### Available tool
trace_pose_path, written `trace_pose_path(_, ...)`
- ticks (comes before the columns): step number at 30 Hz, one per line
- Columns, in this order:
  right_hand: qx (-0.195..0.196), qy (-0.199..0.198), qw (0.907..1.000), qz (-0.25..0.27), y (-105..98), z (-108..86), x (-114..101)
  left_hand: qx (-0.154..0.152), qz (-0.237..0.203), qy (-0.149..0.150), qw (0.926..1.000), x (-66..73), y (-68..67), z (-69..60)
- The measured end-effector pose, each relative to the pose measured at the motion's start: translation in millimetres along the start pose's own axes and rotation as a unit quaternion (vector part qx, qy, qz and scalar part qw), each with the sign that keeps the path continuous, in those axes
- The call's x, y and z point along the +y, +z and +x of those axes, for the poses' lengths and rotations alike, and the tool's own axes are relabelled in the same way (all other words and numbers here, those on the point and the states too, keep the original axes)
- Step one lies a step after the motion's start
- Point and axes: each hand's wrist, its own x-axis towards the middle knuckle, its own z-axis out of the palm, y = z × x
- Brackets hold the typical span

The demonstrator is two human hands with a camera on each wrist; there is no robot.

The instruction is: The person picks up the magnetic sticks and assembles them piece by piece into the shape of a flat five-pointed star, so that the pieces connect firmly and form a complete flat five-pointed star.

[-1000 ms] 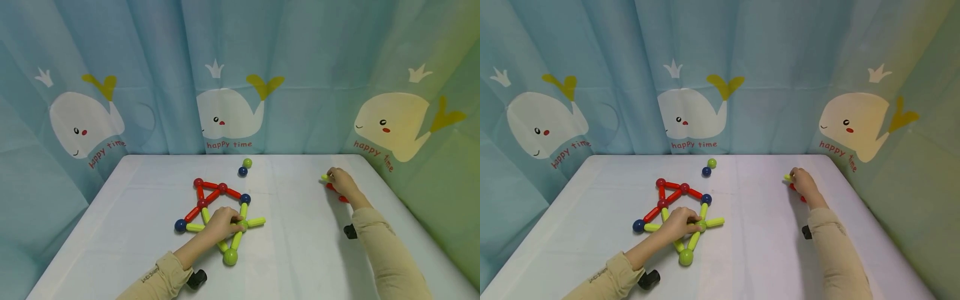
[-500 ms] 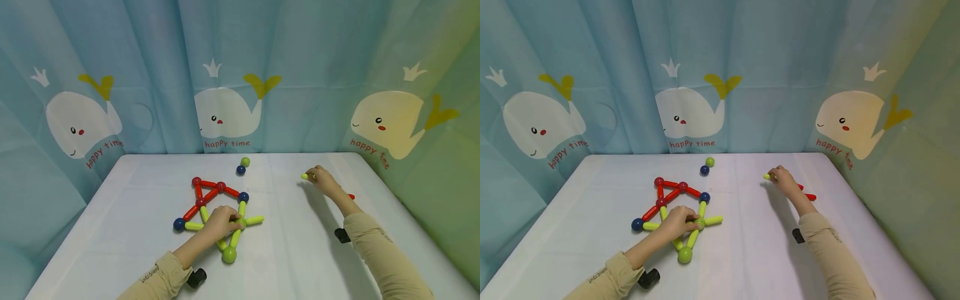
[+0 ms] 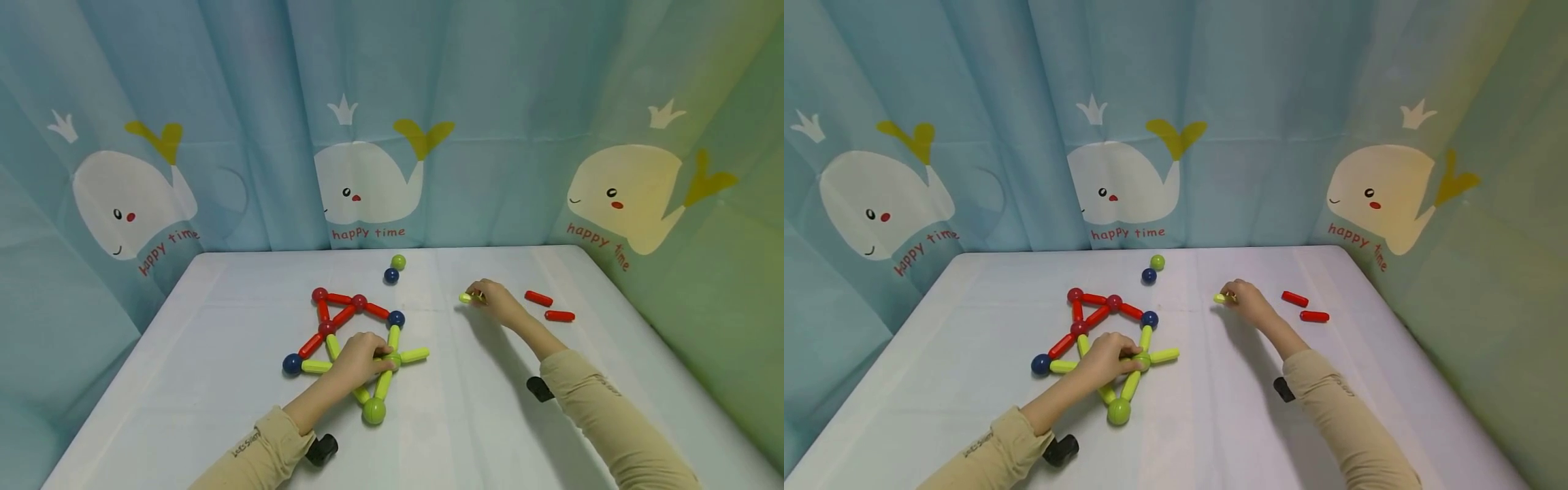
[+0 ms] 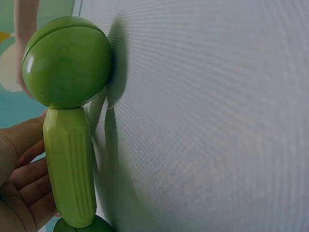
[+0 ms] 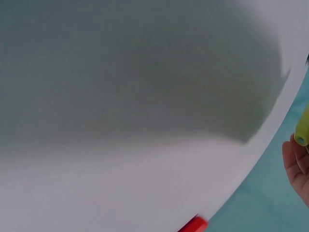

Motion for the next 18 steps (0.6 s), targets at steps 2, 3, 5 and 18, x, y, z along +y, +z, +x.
trace_pose_path(2, -0.005, -0.011, 0.9999, 0.003, 3.8, 2.5, -7.8, 0.000, 0.003, 0.000, 1.0000, 0.0, -0.8, 0.5)
trace_pose_path(3, -0.007, -0.015, 0.9999, 0.005, 5.5, 3.9, -11.7, -0.001, 0.003, -0.001, 1.0000, 0.1, -1.1, 0.9)
trace_pose_path(5, -0.012, -0.025, 0.9996, 0.011, 8.7, 6.9, -18.4, -0.002, 0.002, -0.002, 1.0000, 0.6, -1.5, 1.6)
trace_pose_path(18, -0.078, -0.122, 0.9892, 0.021, 39.6, 25.7, -69.3, 0.015, 0.014, 0.014, 0.9997, -1.5, 3.1, 0.7)
